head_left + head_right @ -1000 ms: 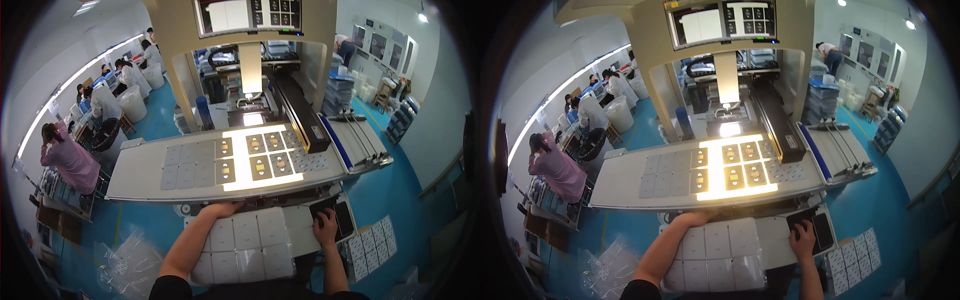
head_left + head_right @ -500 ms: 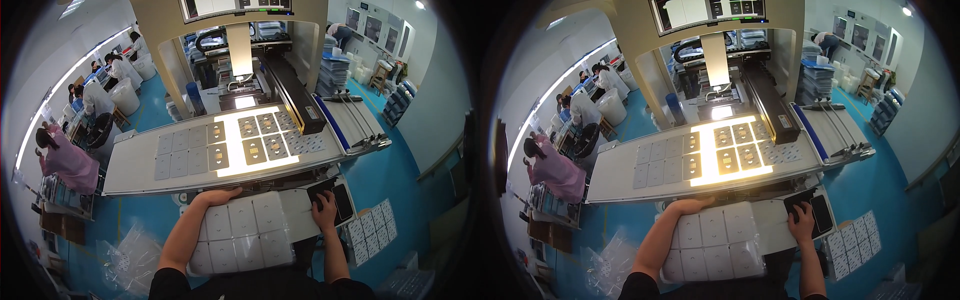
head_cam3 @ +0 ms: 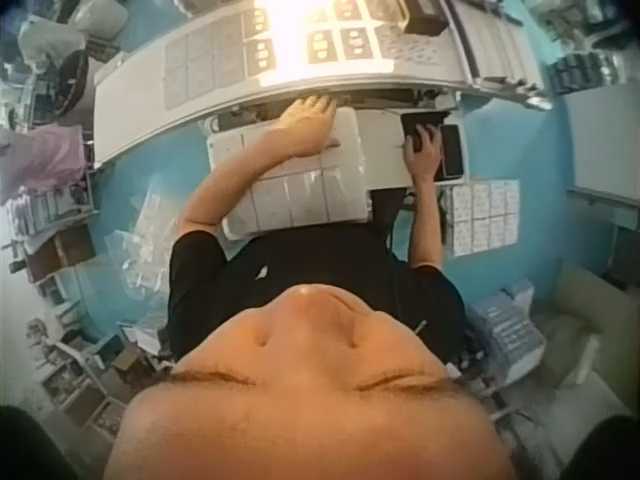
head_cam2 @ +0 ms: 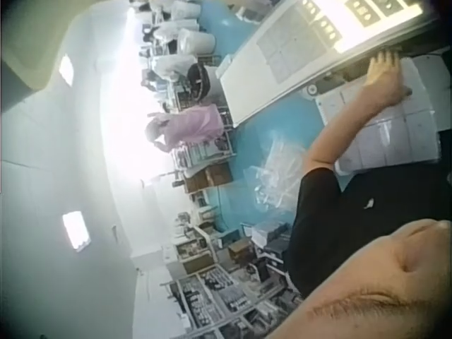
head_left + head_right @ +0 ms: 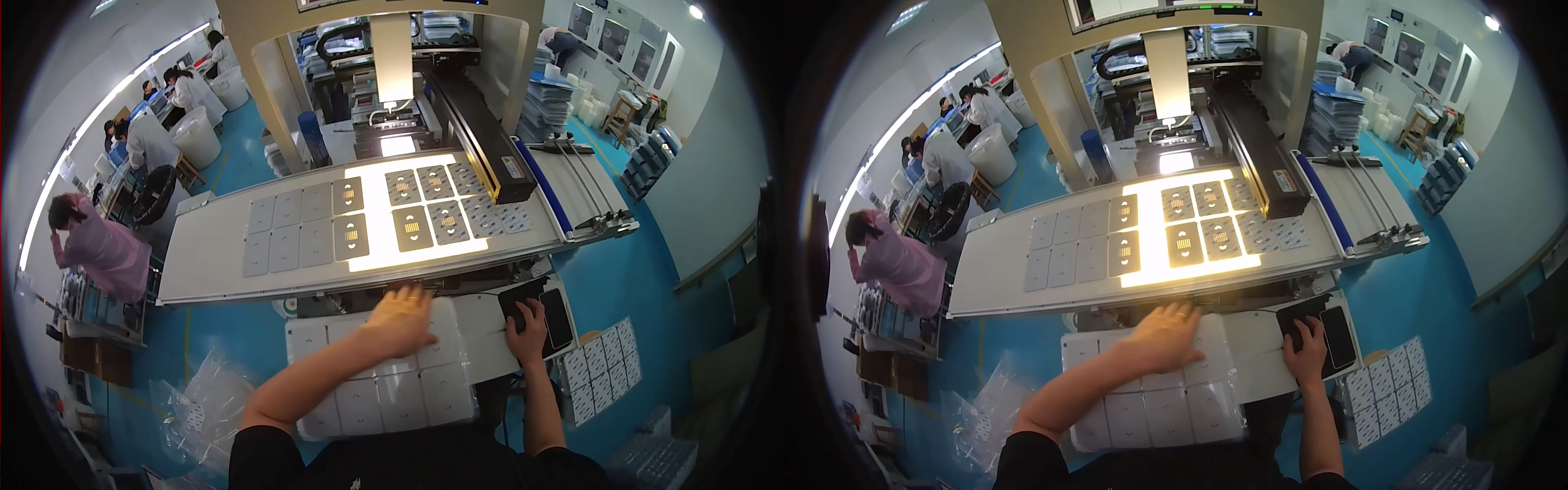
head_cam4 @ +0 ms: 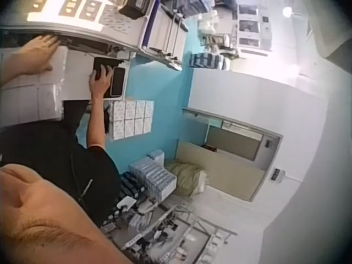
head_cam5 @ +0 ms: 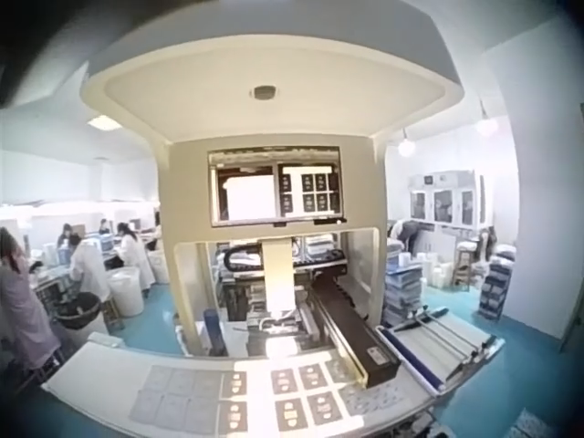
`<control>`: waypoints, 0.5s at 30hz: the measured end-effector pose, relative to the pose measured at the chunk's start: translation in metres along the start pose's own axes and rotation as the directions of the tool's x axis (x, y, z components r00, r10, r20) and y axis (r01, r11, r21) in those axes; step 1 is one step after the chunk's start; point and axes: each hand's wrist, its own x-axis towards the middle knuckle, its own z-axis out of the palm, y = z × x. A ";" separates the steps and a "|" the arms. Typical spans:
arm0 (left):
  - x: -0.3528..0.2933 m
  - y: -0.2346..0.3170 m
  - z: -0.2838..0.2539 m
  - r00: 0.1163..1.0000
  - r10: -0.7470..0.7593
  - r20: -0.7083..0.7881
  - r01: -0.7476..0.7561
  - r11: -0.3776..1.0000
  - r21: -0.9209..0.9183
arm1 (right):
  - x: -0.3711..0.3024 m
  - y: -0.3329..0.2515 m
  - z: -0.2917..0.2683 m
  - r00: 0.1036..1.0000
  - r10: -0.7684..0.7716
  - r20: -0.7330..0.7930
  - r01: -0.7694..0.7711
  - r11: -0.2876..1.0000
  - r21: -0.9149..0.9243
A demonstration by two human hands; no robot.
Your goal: Inspecting small electronic components on a light table, interacting with a computer interface, and placing the items into packaging trays.
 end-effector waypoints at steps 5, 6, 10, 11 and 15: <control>0.020 0.074 0.015 0.893 0.384 -0.235 -0.406 0.912 -0.052 | 0.002 -0.001 0.000 0.998 0.004 0.067 -0.005 1.000 0.011; 0.026 0.082 0.020 0.866 0.392 -0.311 -0.438 0.894 -0.093 | 0.002 0.000 0.001 1.000 0.016 0.011 -0.016 1.000 -0.004; 0.047 0.088 0.043 0.836 0.521 -0.174 -0.548 0.813 -0.196 | 0.003 0.001 0.001 1.000 0.028 0.014 -0.028 0.999 0.014; 0.049 0.086 0.048 0.870 0.492 -0.025 -0.487 0.851 -0.199 | 0.002 0.001 0.002 0.997 0.014 0.081 -0.016 1.000 0.026; 0.048 0.078 0.060 0.760 0.481 -0.438 -0.618 0.744 -0.254 | 0.003 0.002 0.006 0.999 0.046 0.029 -0.046 0.999 0.028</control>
